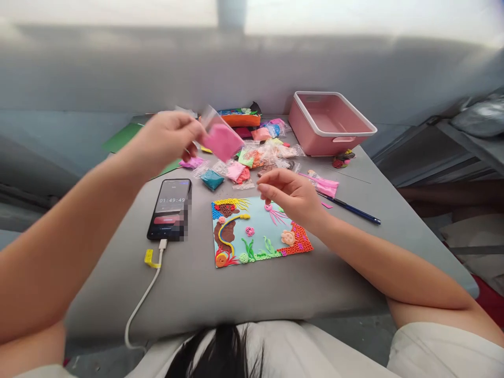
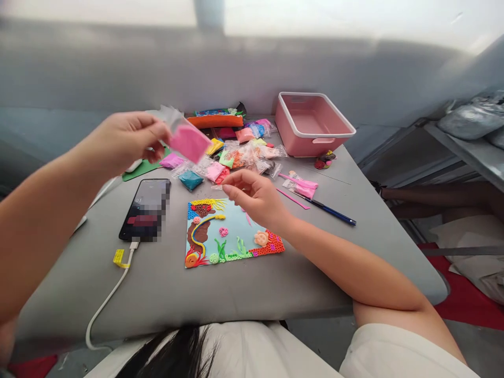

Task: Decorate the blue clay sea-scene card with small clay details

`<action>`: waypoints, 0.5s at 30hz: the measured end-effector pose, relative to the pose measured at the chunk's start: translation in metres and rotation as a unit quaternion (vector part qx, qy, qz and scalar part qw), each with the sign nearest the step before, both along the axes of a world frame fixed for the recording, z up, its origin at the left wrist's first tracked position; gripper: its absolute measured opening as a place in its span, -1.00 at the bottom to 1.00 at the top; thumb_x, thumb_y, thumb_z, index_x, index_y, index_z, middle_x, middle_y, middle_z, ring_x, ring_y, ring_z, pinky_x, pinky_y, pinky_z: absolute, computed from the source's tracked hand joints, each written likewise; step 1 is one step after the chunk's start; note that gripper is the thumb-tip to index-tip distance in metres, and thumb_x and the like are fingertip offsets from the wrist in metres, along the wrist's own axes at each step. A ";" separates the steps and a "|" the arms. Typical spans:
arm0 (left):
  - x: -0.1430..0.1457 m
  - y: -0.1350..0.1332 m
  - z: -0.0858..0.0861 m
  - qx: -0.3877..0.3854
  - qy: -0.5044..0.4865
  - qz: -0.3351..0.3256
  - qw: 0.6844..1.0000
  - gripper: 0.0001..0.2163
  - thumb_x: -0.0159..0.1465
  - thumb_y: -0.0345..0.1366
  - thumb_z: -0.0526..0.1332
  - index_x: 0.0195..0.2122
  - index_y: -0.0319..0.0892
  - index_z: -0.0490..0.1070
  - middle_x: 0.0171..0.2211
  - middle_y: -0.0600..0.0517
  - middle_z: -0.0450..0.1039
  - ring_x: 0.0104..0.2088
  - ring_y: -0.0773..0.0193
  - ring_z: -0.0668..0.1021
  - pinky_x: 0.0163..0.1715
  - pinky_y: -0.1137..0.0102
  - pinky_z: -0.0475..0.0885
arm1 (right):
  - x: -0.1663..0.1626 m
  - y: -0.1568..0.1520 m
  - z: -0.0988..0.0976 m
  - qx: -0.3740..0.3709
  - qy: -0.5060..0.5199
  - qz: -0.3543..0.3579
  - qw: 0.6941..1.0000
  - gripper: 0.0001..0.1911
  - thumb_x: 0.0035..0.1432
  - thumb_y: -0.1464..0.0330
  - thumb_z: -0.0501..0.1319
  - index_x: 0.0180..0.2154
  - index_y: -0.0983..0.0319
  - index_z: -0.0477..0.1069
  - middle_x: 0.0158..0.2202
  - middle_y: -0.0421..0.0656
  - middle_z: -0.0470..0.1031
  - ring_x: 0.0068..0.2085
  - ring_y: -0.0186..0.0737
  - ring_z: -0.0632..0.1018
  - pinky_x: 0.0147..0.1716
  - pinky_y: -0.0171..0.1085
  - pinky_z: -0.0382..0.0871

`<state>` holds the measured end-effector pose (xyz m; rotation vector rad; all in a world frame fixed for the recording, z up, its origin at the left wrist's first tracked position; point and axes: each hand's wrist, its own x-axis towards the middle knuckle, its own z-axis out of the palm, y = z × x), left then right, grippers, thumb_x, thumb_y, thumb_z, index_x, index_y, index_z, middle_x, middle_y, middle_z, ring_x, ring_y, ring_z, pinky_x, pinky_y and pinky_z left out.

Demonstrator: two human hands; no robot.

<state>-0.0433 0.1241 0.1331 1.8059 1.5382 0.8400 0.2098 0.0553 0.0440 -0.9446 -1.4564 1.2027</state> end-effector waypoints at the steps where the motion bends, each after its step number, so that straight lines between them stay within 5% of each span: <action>1: 0.009 -0.020 -0.001 -0.029 0.018 -0.041 0.999 -0.82 0.42 -0.41 0.12 -0.30 -0.30 0.48 -0.57 0.13 0.41 -0.61 0.55 0.38 -0.50 0.52 0.29 | 0.000 -0.002 0.003 0.010 0.026 -0.022 0.999 -0.77 0.14 0.22 0.44 -0.28 0.22 0.53 -0.36 -0.24 0.51 -0.42 -0.45 0.50 -0.45 -0.39 0.44; 4: 0.026 -0.072 -0.010 -0.073 0.053 -0.158 0.983 -0.82 0.36 -0.35 0.19 -0.41 -0.18 0.46 -0.68 0.16 0.39 -0.71 0.47 0.33 -0.62 0.49 0.22 | -0.002 -0.007 0.013 -0.029 0.117 -0.030 0.992 -0.69 0.11 0.13 0.48 -0.32 0.21 0.52 -0.38 -0.26 0.50 -0.45 -0.46 0.50 -0.51 -0.41 0.41; 7: 0.031 -0.102 -0.021 -0.014 0.018 -0.236 0.971 -0.85 0.34 -0.33 0.15 -0.34 -0.12 0.49 -0.67 0.19 0.40 -0.67 0.43 0.39 -0.61 0.49 0.24 | -0.003 -0.015 0.023 -0.103 0.093 0.091 0.986 -0.55 0.06 -0.01 0.48 -0.33 0.25 0.51 -0.44 -0.24 0.50 -0.51 -0.46 0.47 -0.58 -0.42 0.35; 11: 0.028 -0.110 -0.032 -0.011 -0.027 -0.206 0.978 -0.86 0.33 -0.28 0.20 -0.29 -0.10 0.56 -0.56 0.16 0.47 -0.61 0.43 0.37 -0.58 0.49 0.27 | -0.005 -0.022 0.027 -0.160 0.026 0.244 0.956 -0.57 0.02 0.16 0.55 -0.35 0.26 0.40 -0.49 -0.28 0.46 -0.54 -0.51 0.39 -0.61 -0.47 0.25; 15: 0.024 -0.101 -0.050 -0.107 -0.148 -0.116 0.976 -0.68 0.17 -0.15 0.46 -0.10 -0.11 0.51 -0.36 0.08 0.61 -0.44 0.32 0.55 -0.45 0.46 0.42 | -0.009 -0.022 0.019 -0.128 0.001 0.173 0.976 -0.54 -0.02 0.17 0.58 -0.38 0.26 0.37 -0.56 -0.34 0.39 -0.60 -0.52 0.36 -0.66 -0.47 0.22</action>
